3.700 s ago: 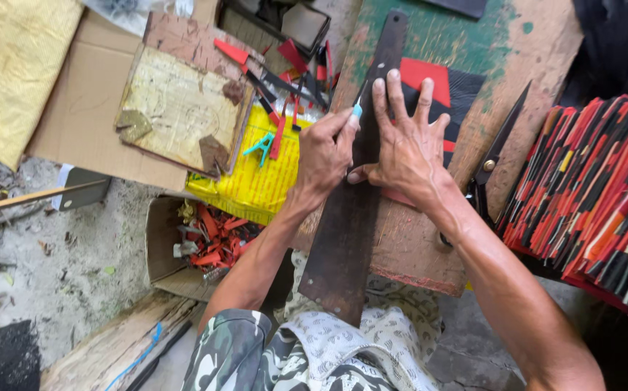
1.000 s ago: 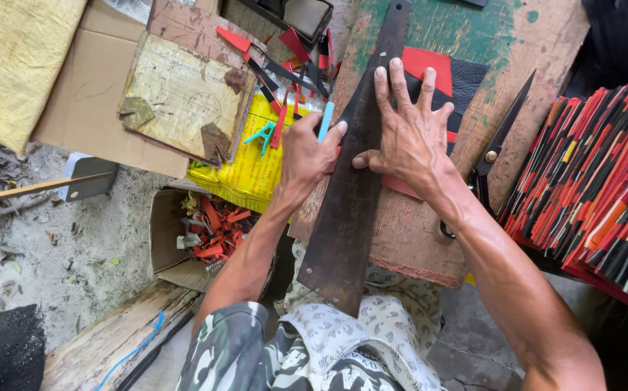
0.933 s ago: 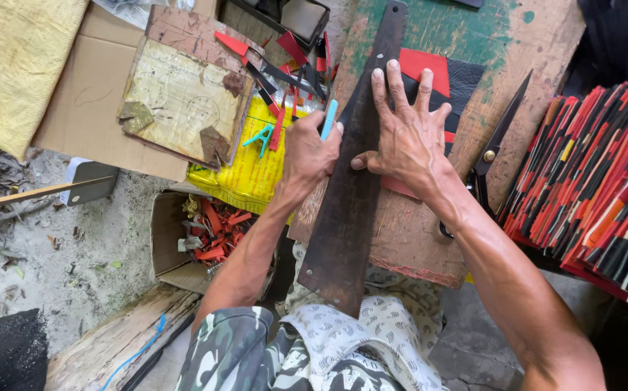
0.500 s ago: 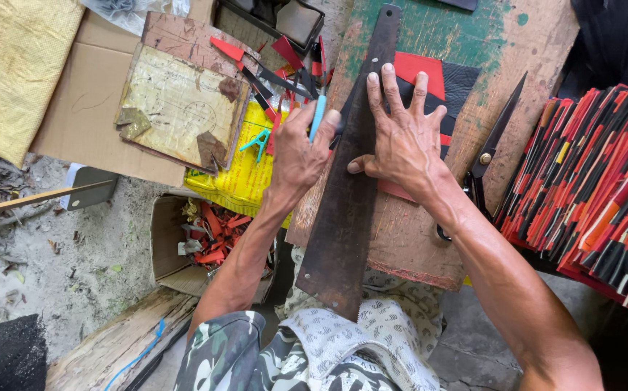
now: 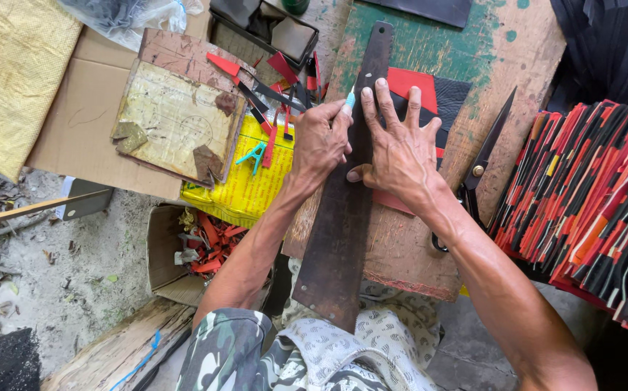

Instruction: The person holds a long saw blade steady on the workbench and pulls red and black rubber sheet pieces against its teeth to trim their edges, then stacks the trimmed pieces with a pile of finished pieces at the side. They repeat this trimming cycle on piece after piece throughout the clip.

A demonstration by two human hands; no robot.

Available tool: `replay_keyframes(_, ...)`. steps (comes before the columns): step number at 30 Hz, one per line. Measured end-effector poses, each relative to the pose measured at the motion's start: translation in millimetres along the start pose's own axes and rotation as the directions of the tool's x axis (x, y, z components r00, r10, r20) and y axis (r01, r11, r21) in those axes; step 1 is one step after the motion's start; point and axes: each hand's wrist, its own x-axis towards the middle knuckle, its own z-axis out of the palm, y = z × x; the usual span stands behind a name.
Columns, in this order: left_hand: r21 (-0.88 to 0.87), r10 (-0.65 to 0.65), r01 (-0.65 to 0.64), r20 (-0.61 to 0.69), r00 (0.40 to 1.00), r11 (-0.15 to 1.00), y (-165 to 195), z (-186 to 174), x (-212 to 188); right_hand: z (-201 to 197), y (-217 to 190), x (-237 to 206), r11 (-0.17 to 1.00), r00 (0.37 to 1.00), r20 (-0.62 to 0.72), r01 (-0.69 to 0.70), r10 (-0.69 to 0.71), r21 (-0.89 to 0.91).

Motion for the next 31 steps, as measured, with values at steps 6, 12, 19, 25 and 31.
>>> replay_keyframes(6, 0.099, -0.041, 0.042, -0.011, 0.999, 0.994, 7, -2, 4, -1, 0, 1, 1.0, 1.0, 0.014, -0.012, 0.012, 0.013)
replay_keyframes(12, 0.38, 0.202, -0.214, 0.07, 0.977, 0.9, -4, -5, 31, 1, 0, 2, 1.0, 1.0, 0.015, -0.004, 0.003, 0.013)
replay_keyframes(19, 0.374, 0.224, -0.22, 0.033, 0.974, 0.901, -12, -6, 16, 1, -2, 3, 1.0, 1.0, 0.028, -0.013, 0.012, 0.009)
replay_keyframes(25, 0.429, 0.154, -0.16, 0.049, 0.987, 0.889, -12, -17, -35, 1, -4, 2, 1.0, 0.999, 0.037, -0.028, 0.028, 0.011)
replay_keyframes(31, 0.42, 0.054, -0.073, 0.059, 0.997, 0.905, -4, -29, -91, 5, -3, 1, 1.0, 1.0, 0.021, -0.019, 0.019, 0.021)
